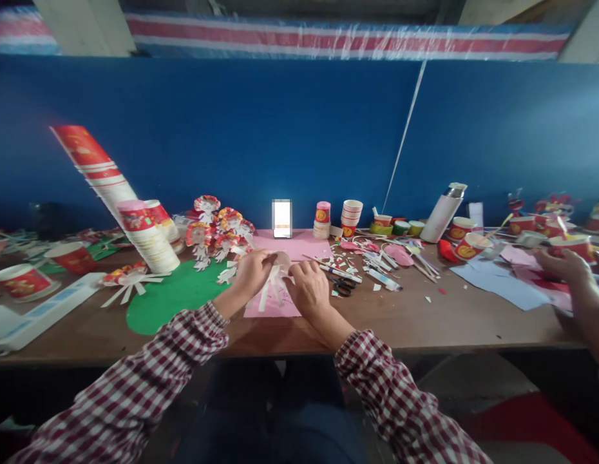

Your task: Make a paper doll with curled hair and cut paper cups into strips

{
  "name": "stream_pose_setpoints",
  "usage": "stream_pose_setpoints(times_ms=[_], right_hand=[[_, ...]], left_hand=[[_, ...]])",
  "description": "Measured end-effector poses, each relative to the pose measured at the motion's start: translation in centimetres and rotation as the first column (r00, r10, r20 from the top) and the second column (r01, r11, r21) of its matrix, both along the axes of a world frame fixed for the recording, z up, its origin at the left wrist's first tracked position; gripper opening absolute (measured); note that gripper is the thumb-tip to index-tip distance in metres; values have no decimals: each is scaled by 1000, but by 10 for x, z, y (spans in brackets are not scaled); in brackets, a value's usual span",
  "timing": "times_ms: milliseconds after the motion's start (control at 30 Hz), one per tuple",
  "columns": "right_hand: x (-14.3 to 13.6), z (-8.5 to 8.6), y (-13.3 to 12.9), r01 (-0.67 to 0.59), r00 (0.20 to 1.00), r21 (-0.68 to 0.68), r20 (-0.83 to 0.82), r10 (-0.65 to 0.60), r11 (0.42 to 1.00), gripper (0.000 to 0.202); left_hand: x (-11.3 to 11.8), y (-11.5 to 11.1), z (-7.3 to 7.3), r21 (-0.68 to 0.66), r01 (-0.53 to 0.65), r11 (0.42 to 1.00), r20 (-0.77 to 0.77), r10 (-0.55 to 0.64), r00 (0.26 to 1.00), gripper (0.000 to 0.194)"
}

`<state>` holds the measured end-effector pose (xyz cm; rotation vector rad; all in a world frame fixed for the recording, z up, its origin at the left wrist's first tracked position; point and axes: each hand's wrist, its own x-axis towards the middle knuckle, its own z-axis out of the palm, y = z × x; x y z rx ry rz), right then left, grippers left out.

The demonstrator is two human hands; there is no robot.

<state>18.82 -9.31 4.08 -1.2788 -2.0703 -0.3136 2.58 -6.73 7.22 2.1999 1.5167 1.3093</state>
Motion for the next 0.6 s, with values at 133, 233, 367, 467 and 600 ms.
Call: stream_pose_setpoints(times_ms=[133, 233, 367, 467, 600], right_hand=[[-15, 5, -12, -260, 953, -41, 152, 263, 965, 17], [-24, 7, -13, -263, 943, -99, 184, 278, 960, 18], [-25, -2, 1, -110, 980, -149, 146, 132, 983, 27], [-19, -14, 17, -47, 976, -160, 201, 79, 986, 28], [-14, -18, 32, 24, 884, -230, 459, 87, 973, 30]], left_hand=[[1, 8, -10, 70, -3, 998, 93, -4, 996, 14], [2, 10, -17, 150, 91, 984, 118, -109, 987, 13], [-3, 7, -22, 205, 232, 951, -20, -233, 972, 22], [-10, 2, -25, 277, 387, 879, -212, -337, 917, 37], [-21, 0, -41, 346, 472, 811, -442, -303, 844, 44]])
